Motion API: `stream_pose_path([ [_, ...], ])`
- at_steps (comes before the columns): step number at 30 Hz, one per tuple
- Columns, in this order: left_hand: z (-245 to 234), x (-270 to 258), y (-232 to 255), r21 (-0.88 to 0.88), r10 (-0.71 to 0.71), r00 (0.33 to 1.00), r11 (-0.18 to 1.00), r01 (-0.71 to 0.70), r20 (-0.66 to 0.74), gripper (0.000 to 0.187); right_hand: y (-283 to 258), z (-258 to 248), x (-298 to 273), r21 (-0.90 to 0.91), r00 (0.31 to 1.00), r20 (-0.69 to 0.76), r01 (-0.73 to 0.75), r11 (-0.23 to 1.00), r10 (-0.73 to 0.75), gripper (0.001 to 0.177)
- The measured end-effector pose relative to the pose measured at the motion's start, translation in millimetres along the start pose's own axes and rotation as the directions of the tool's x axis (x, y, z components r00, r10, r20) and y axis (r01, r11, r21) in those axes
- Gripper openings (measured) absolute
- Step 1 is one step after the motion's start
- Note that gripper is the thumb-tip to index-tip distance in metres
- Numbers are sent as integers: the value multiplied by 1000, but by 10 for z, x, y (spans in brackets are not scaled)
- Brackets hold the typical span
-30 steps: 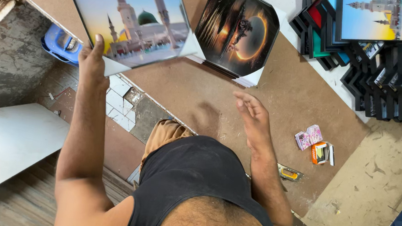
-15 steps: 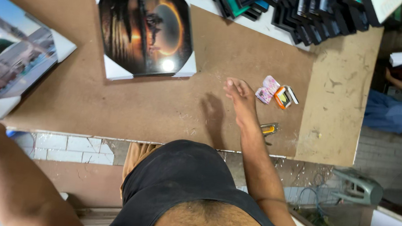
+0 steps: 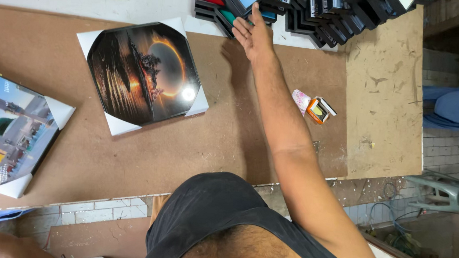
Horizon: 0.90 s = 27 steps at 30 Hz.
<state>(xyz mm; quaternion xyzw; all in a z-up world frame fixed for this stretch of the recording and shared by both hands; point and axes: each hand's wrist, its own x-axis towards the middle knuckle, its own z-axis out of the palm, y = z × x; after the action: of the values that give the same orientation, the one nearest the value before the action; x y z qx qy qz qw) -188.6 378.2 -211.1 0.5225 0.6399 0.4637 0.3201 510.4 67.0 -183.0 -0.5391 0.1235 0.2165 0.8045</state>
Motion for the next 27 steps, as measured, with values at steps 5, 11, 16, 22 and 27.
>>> stream_pose_path([
  [5,38,-255,207,85,91,995,992,-88,-28,22,-81,176,261,-112,996,4,94,989,-94,59],
  [11,934,59,333,-244,279,942,942,-231,185,11,-259,32,-273,-99,980,118,171,980,-159,28],
  [16,2056,-590,1064,-567,428,753,819,-89,500,12,-238,-910,-1599,115,962,242,101,988,-127,22],
  [22,3330,-1573,2092,-330,300,430,944,-4,851,32,157,-1869,-2978,75,994,27,105,992,-108,28],
  [27,4667,-2146,2542,-255,192,232,925,282,954,45,390,-2174,-3313,75,993,-112,47,996,-39,26],
])
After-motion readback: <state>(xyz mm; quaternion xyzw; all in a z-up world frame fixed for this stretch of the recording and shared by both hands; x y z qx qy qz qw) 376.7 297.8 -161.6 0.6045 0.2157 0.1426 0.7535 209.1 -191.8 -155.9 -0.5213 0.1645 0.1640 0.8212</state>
